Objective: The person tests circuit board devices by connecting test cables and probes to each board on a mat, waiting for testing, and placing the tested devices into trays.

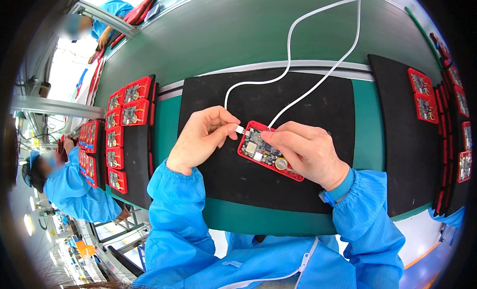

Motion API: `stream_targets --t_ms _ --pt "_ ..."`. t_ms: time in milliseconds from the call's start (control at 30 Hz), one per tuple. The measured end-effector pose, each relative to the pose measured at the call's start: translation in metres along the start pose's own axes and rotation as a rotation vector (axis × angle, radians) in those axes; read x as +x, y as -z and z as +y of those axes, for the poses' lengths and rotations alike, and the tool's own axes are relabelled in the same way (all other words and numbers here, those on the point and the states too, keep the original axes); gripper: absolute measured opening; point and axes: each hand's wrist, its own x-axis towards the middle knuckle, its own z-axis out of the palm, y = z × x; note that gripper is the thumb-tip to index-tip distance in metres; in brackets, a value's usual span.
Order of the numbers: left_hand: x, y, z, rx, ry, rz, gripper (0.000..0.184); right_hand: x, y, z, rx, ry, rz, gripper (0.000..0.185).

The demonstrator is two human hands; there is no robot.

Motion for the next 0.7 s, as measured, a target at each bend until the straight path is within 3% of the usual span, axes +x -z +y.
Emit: stream_targets --t_ms 100,167,300,467,700 --pt "0.001 -0.006 -0.008 0.094 -0.114 0.08 0.01 -0.001 0.001 -0.001 0.01 -0.014 -0.007 0.03" --pt "-0.008 -0.011 0.005 0.352 -0.061 0.133 0.012 0.0 0.001 -0.001 0.02 -0.017 -0.011 0.028" --pt "-0.013 -0.024 -0.006 0.429 -0.259 0.257 0.012 0.0 0.0 0.0 0.036 -0.007 0.009 0.027" --pt "-0.019 -0.033 0.004 0.57 -0.255 0.277 0.025 -0.001 -0.002 0.002 0.043 0.021 0.028 0.027" --pt "-0.019 -0.052 0.002 0.64 -0.243 0.455 0.023 -0.002 0.0 -0.001 0.04 0.0 0.014 0.027"
